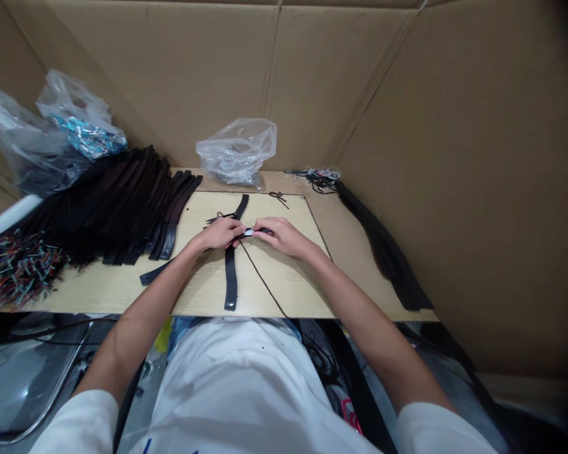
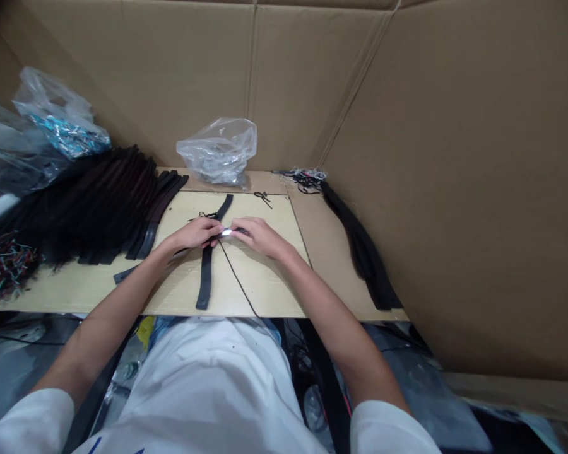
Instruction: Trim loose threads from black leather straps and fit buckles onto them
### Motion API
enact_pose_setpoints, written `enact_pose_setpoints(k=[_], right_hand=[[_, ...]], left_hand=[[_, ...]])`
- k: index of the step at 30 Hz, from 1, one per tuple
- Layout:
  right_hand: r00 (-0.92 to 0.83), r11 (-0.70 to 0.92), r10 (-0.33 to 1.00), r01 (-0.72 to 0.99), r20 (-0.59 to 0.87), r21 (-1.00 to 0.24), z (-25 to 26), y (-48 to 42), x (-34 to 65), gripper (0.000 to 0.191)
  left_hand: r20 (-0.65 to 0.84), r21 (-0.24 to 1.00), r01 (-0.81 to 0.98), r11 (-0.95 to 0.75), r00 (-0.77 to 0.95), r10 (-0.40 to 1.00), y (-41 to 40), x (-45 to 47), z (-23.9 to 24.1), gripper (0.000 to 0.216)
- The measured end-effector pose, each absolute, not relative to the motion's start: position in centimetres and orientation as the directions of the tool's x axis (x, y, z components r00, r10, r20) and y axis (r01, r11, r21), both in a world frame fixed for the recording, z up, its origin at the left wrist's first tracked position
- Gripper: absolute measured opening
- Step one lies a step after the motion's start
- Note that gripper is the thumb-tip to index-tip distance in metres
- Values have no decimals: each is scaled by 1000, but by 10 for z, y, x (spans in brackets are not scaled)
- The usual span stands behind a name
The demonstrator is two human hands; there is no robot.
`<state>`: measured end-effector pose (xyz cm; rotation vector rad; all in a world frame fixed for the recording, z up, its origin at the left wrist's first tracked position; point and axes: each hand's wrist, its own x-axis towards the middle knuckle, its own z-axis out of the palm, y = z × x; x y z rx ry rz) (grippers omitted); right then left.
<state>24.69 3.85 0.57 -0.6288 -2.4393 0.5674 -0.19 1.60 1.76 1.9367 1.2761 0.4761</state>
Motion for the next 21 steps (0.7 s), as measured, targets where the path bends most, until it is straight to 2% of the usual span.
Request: enact_pose_setpoints(k=[4,9,14,21], right_hand=[[-741,801,548,331,387,-499,9,36,245,23],[-754,843,512,349,411,-410,5,38,244,23],[-768,856,498,360,403,-371,3,38,240,23],[-785,869,466,321,408,-376,8,40,237,23]], left_hand=[[-99,747,625,-228,444,890,16,-2,20,36],[-171,820,551,-152,491,854,17,-9,24,16],[-171,853,492,-175,580,797,19,-16,23,21],[-167,861,481,-165,573,802,20,-14,20,16]])
